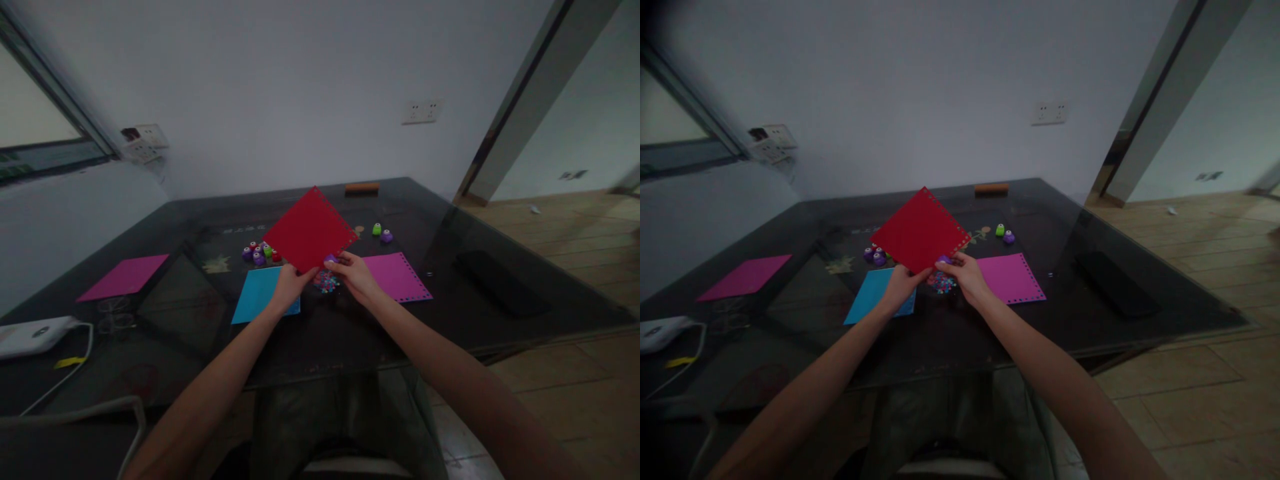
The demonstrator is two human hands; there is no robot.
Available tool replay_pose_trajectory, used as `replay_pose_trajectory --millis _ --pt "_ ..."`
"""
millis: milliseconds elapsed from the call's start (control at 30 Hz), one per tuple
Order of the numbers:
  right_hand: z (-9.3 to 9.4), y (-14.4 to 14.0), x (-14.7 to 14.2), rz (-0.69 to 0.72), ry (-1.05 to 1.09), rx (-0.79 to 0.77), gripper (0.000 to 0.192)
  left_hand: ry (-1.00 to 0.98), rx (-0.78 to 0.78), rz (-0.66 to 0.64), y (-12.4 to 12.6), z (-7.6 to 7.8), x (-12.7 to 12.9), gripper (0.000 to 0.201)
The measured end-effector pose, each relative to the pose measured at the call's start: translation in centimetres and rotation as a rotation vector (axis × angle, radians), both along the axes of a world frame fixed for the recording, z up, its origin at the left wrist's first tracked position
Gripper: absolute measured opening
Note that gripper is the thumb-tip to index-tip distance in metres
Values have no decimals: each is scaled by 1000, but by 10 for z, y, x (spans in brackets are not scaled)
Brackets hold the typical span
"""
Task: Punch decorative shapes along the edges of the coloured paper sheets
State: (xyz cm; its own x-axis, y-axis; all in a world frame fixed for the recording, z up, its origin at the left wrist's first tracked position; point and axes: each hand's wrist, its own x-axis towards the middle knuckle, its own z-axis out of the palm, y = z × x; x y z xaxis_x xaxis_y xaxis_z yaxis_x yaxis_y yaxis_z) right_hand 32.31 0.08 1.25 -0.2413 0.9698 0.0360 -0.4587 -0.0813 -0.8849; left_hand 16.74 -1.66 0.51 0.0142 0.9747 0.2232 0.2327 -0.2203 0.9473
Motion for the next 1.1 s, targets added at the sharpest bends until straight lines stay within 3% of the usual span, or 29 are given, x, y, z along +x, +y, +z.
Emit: replay_pose_trajectory --millis 1100 --pt "-4 1 0 -78 -33 95 32 6 32 5 3 -8 0 26"
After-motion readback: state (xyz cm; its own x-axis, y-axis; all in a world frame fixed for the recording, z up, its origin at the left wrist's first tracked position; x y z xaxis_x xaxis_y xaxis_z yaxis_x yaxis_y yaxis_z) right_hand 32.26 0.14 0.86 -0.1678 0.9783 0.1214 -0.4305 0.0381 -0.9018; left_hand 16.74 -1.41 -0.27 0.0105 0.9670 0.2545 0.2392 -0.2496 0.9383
